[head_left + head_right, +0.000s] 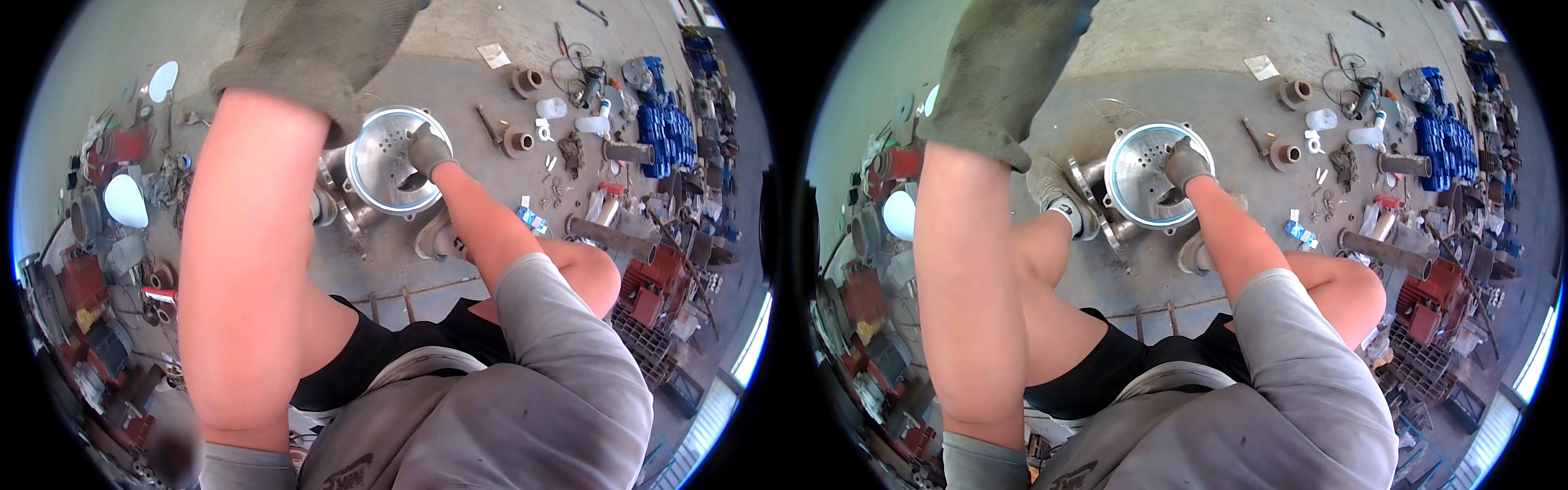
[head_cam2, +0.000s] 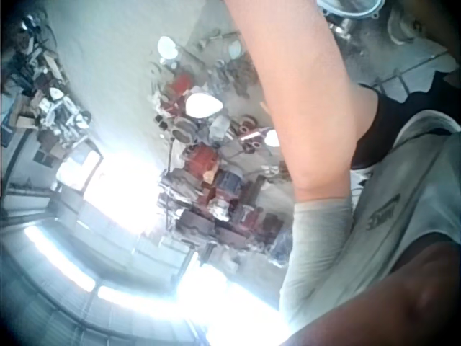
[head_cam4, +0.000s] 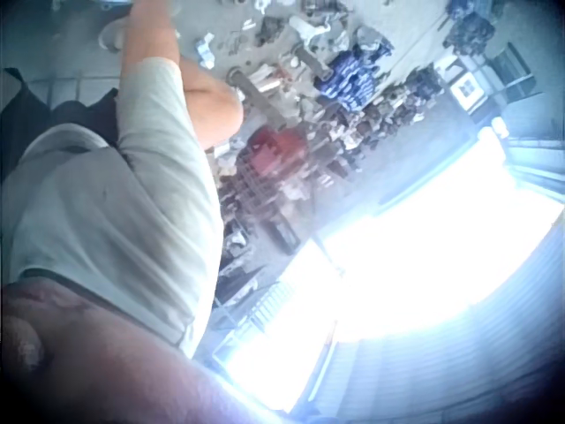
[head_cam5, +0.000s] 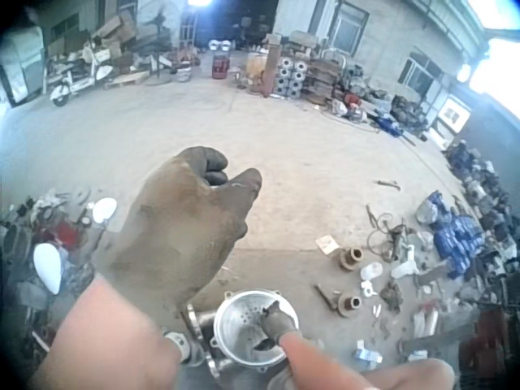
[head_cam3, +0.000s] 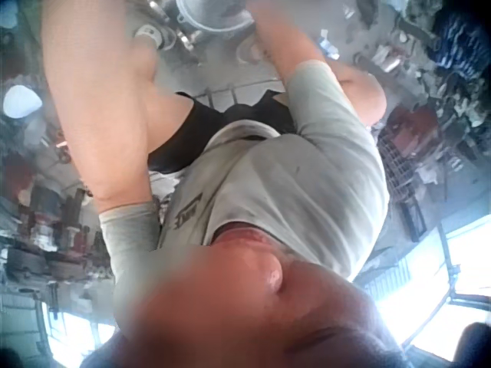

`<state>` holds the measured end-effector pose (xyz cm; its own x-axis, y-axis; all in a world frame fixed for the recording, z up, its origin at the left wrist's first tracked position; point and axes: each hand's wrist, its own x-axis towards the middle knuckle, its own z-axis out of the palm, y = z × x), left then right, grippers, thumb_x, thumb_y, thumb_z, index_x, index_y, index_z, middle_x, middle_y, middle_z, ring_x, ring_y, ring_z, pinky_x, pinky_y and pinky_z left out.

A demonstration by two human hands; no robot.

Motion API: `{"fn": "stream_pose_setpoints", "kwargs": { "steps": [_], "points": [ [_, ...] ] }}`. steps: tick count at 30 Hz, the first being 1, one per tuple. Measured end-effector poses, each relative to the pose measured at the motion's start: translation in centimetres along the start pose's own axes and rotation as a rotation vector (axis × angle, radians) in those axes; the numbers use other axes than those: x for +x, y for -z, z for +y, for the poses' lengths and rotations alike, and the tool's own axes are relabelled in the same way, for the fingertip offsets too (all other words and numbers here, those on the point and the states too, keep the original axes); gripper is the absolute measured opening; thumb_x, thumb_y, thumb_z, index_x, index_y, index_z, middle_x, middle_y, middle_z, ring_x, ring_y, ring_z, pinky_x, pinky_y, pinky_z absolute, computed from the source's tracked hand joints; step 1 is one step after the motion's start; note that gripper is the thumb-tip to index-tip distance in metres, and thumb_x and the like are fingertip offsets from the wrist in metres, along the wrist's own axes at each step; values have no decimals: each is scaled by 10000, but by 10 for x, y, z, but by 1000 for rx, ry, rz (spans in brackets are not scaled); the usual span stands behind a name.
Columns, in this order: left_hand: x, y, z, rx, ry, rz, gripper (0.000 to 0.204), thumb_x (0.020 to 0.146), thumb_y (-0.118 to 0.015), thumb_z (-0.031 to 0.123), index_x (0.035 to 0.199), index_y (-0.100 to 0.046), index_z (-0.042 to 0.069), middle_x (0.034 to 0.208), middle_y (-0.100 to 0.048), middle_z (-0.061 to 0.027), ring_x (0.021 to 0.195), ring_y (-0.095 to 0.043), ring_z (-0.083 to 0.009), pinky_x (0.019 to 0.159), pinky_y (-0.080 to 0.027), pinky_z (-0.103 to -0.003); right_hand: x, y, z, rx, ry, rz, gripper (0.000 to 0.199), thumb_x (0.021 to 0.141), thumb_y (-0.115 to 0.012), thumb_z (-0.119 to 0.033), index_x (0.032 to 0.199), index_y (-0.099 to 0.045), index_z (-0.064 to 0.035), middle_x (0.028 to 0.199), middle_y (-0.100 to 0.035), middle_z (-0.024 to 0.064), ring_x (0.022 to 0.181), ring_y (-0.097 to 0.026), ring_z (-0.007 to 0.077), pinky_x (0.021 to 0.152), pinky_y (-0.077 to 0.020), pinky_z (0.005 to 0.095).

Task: The person sits on the floor of a workshop and cleans a metal flange with a cloth. They then apply a blue sealant to the flange's edge and attach a circular metal ring. Finally, they pick up two flange halves and join them together.

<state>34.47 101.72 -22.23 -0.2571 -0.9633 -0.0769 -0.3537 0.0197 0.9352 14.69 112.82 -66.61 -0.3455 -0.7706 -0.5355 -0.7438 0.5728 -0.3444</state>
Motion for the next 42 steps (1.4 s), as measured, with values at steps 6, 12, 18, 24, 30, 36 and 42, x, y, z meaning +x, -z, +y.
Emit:
{"fn": "stream_pose_setpoints", "kwargs": {
  "steps": [6,12,18,24,30,36,42],
  "points": [
    [4,17,-15,56,-25,3,558,998,-723,276,1375,-592,-114,883,-739,-173,859,-727,-222,743,-571,-338,5,12,-54,-355,534,-284,468,1023,-546,-259,1442,-574,-52,1332,-726,189,1127,-727,400,1028,-546,521],
    [4,21,-32,105,-80,20,531,992,-724,263,1358,-604,-103,903,-740,-183,872,-730,-234,756,-578,-345,-28,22,-73,-486,839,-435,409,1020,-548,-255,1364,-646,-58,1559,-583,137,1137,-735,391,1042,-549,510],
    [3,16,-38,143,-142,15,504,986,-725,250,1340,-617,-92,922,-741,-192,884,-734,-247,770,-586,-352,-54,21,-83,-552,755,-506,444,1003,-569,-247,1404,-624,-64,1394,-696,176,1064,-763,378,967,-589,478],
    [3,14,-40,198,-179,19,477,980,-727,236,1323,-629,-81,942,-741,-202,897,-737,-260,783,-594,-359,-63,-30,-10,-626,966,-511,716,995,-552,-193,1667,-332,-81,1273,-742,220,991,-780,372,904,-600,496],
    [3,15,-44,243,-218,28,451,974,-728,223,1305,-641,-71,962,-742,-211,909,-741,-273,796,-601,-366,-86,-5,-27,-652,941,-546,618,1017,-548,-216,1602,-426,-59,1426,-675,145,1008,-783,324,857,-621,478],
    [4,12,-45,290,-254,30,425,968,-730,210,1288,-654,-60,982,-743,-220,922,-744,-286,810,-609,-373,-49,-10,-77,-530,757,-410,643,1049,-504,-332,1591,-429,6,1258,-752,214,1037,-778,374,893,-605,507],
    [8,8,-42,338,-311,35,399,962,-731,196,1270,-666,-49,1001,-744,-230,935,-748,-299,823,-617,-380,-54,-35,-42,-387,839,-462,649,1038,-517,-288,1627,-395,-46,1289,-735,220,1033,-769,391,884,-603,503]
  ]
}}
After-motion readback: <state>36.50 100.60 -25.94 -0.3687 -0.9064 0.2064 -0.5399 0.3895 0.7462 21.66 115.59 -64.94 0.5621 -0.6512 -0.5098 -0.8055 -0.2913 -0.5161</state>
